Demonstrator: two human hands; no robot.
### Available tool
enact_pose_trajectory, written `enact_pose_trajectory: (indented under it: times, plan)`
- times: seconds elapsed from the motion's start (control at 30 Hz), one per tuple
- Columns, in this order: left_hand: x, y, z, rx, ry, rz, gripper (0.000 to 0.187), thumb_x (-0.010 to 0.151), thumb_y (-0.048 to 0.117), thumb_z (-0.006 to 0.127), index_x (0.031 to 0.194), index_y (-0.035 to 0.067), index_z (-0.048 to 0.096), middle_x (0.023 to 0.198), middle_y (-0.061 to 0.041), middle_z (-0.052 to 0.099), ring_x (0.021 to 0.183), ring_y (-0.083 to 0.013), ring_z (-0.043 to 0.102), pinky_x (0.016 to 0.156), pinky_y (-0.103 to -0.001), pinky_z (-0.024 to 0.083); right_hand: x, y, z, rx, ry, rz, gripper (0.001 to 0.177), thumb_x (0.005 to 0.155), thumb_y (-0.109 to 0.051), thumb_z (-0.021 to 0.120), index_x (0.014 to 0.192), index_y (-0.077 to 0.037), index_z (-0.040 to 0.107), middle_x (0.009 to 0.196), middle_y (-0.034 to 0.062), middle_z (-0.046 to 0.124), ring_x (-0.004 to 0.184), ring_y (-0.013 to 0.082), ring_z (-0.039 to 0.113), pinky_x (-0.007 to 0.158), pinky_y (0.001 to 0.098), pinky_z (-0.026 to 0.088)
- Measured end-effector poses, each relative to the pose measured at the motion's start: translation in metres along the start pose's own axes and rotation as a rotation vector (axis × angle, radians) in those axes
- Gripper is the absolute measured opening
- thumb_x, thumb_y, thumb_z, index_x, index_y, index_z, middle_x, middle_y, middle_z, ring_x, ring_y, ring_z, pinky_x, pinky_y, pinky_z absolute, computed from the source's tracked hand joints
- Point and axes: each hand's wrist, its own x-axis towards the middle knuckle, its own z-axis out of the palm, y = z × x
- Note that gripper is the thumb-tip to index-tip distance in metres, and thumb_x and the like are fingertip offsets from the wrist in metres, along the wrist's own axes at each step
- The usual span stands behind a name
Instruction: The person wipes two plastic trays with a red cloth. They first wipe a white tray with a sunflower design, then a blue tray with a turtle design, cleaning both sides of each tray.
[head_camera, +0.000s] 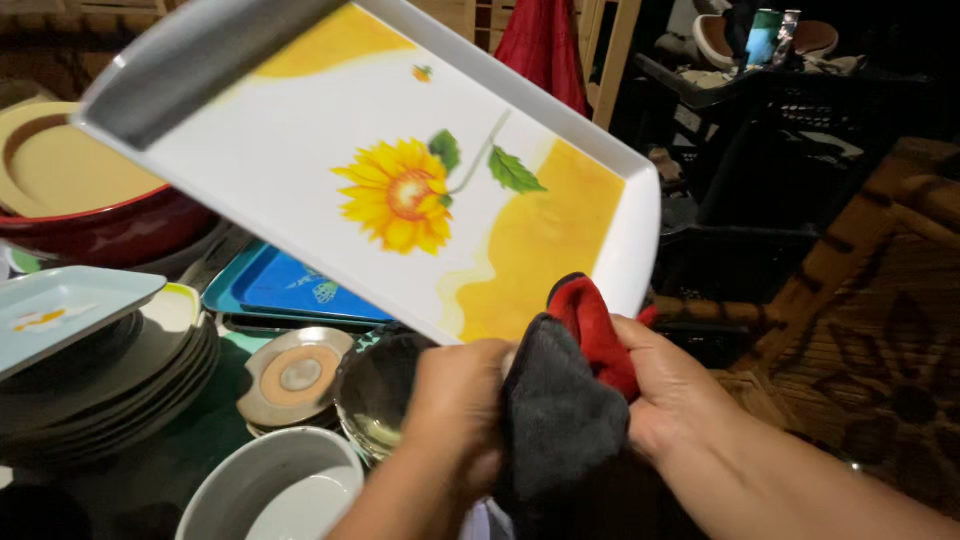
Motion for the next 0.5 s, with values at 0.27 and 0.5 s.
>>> enact_pose_trajectory:
  times: [0.27,0.5]
  plan:
    - [-0.010,0.058,-0.033,0.134,-0.095,0.303,0.058,0.065,-0.009,0.048,0.123,-0.002,0.053,0.101,-0.015,0.064,0.090,-0.0316,0.067,0.079,-0.043,0.059,-0.022,-0.043,0.023,-0.161,0.154,-0.087,0.033,0.090,-0.031,0.066,0.113,-0.009,0.069,0.124,0.0143,0.073,0.111,0.0313,0.069,0.101,0.0538,0.053]
    - [-0.044,0.074,-0.041,0.284,-0.058,0.331,0.069,0.060,-0.004,0.047,0.129,0.006,0.053,0.111,-0.016,0.066,0.097,-0.0345,0.068,0.084,-0.046,0.059,-0.010,-0.070,0.023,-0.831,-0.021,-0.787,0.030,0.090,-0.005,0.062,0.119,-0.003,0.067,0.117,0.0226,0.072,0.105,0.0409,0.069,0.093,0.0509,0.050]
